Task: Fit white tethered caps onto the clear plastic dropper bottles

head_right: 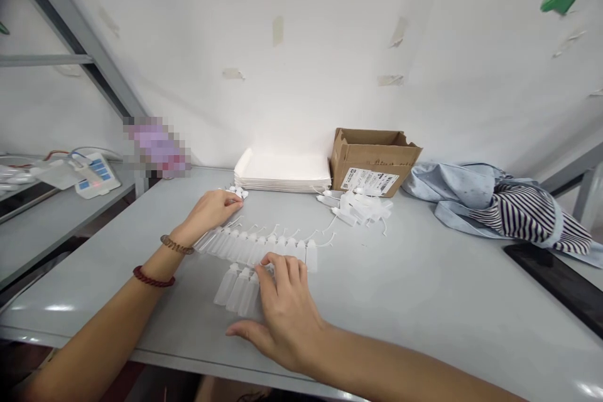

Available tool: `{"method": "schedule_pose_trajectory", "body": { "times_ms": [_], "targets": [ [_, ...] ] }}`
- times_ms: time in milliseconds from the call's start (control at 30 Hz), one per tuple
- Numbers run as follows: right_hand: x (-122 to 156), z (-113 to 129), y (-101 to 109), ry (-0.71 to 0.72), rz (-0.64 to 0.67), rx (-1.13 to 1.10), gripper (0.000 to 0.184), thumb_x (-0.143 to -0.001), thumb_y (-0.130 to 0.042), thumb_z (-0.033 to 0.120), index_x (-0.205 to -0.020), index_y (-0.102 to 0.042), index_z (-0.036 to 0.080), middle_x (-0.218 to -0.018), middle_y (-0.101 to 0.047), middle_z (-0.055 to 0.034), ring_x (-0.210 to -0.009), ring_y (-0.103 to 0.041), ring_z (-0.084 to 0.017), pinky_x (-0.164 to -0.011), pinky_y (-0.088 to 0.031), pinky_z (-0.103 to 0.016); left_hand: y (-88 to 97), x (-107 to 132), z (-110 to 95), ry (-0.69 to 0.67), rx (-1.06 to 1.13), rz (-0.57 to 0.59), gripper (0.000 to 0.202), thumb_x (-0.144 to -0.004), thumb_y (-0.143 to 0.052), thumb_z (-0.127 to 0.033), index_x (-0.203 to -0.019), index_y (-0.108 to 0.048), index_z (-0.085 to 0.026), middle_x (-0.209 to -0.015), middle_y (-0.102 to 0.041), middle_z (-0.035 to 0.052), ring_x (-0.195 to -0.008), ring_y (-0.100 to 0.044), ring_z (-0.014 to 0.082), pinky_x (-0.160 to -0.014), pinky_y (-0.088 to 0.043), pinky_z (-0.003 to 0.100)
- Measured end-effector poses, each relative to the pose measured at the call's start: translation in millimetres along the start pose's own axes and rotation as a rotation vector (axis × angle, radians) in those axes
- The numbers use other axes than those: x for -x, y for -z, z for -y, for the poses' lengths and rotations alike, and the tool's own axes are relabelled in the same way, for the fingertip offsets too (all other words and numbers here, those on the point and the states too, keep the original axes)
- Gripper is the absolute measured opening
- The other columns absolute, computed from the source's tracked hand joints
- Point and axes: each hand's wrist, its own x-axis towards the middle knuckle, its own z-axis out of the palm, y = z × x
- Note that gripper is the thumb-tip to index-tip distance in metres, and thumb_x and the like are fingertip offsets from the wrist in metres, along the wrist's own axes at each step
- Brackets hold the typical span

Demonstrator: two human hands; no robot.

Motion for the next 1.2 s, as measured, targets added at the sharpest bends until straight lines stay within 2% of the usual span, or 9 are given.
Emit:
{"method": "schedule_pose_trajectory", "body": {
  "times_ms": [200, 367, 533, 600, 667, 800, 967, 1067, 1200],
  "targets": [
    [2, -1, 0, -0.051, 0.053, 0.022, 0.063, -0.073, -0.063, 0.056, -0.114, -0.052, 0.009, -0.117, -0.044, -0.0193, -0.099, -0.040, -0.032, -0.081, -0.041, -0.048, -0.6, 0, 0, 0.020, 0.003, 0.001, 0.031, -0.077, -0.049, -0.031, -0.093, -0.073, -0.020, -0.081, -0.070, 0.0071, -0.078, -0.063, 0.0246, -0.060, -0.040, 0.027],
    [1, 0, 0, -0.060, 0.088, 0.026, 0.050, -0.076, -0.063, 0.047, -0.109, -0.054, 0.011, -0.119, -0.044, -0.0183, -0.101, -0.039, -0.032, -0.081, -0.039, -0.047, -1.3, 0, 0, 0.027, -0.010, 0.001, 0.031, -0.077, -0.049, -0.030, -0.096, -0.072, -0.020, -0.081, -0.070, 0.0070, -0.080, -0.063, 0.0244, -0.062, -0.040, 0.028],
    [2, -2, -2, -0.039, 0.062, 0.001, 0.052, -0.068, -0.069, 0.044, -0.104, -0.054, 0.010, -0.118, -0.045, -0.0181, -0.100, -0.041, -0.032, -0.078, -0.039, -0.045, -1.6, 0, 0, 0.019, -0.037, 0.004, 0.031, -0.078, -0.048, -0.031, -0.095, -0.072, -0.021, -0.079, -0.070, 0.0060, -0.081, -0.063, 0.0240, -0.063, -0.040, 0.027],
    [3, -4, 0, 0.003, 0.019, -0.017, 0.052, -0.067, -0.068, 0.044, -0.103, -0.053, 0.010, -0.113, -0.049, -0.0177, -0.098, -0.043, -0.030, -0.076, -0.039, -0.044, -1.6, 0, -1, 0.010, -0.051, 0.003, 0.030, -0.080, -0.047, -0.032, -0.091, -0.073, -0.022, -0.079, -0.071, 0.0058, -0.082, -0.062, 0.0242, -0.063, -0.040, 0.027],
    [3, -6, 6, 0.106, -0.049, -0.021, 0.050, -0.070, -0.064, 0.043, -0.104, -0.051, 0.009, -0.106, -0.053, -0.0171, -0.093, -0.046, -0.028, -0.074, -0.039, -0.042, -1.9, 0, -1, 0.007, -0.068, -0.005, 0.030, -0.081, -0.046, -0.034, -0.087, -0.073, -0.021, -0.079, -0.071, 0.0072, -0.082, -0.062, 0.0253, -0.063, -0.041, 0.028],
    [2, -14, 28, 0.321, -0.219, 0.055, 0.047, -0.077, -0.059, 0.040, -0.109, -0.049, 0.007, -0.096, -0.061, -0.0157, -0.085, -0.053, -0.026, -0.069, -0.038, -0.038, -3.4, 2, -1, 0.019, -0.097, -0.029, 0.030, -0.080, -0.046, -0.031, -0.087, -0.072, -0.018, -0.079, -0.071, 0.0116, -0.083, -0.062, 0.0289, -0.066, -0.042, 0.030],
    [-3, -30, 50, 0.313, -0.352, 0.180, 0.048, -0.078, -0.063, 0.030, -0.119, -0.045, 0.009, -0.097, -0.067, -0.0147, -0.088, -0.058, -0.026, -0.073, -0.039, -0.040, -0.6, 5, -6, 0.045, -0.049, -0.055, 0.025, -0.075, -0.048, -0.024, -0.080, -0.072, -0.018, -0.076, -0.070, 0.0109, -0.082, -0.062, 0.0302, -0.065, -0.042, 0.031],
    [-5, -36, 57, 0.297, -0.384, 0.225, 0.052, -0.077, -0.066, 0.024, -0.123, -0.045, 0.011, -0.098, -0.068, -0.0137, -0.089, -0.059, -0.025, -0.078, -0.039, -0.042, 6.9, 9, -16, 0.039, 0.061, -0.055, 0.024, -0.074, -0.050, -0.028, -0.080, -0.072, -0.020, -0.074, -0.071, 0.0074, -0.076, -0.063, 0.0280, -0.062, -0.042, 0.031],
    [-4, -41, 62, 0.286, -0.416, 0.272, 0.056, -0.078, -0.066, 0.022, -0.127, -0.044, 0.010, -0.099, -0.068, -0.0139, -0.090, -0.059, -0.025, -0.081, -0.040, -0.043, 19.3, 20, -39, 0.017, 0.258, -0.062, 0.027, -0.077, -0.053, -0.037, -0.087, -0.071, -0.019, -0.073, -0.071, 0.0025, -0.071, -0.063, 0.0207, -0.063, -0.044, 0.028]
  ]
}}
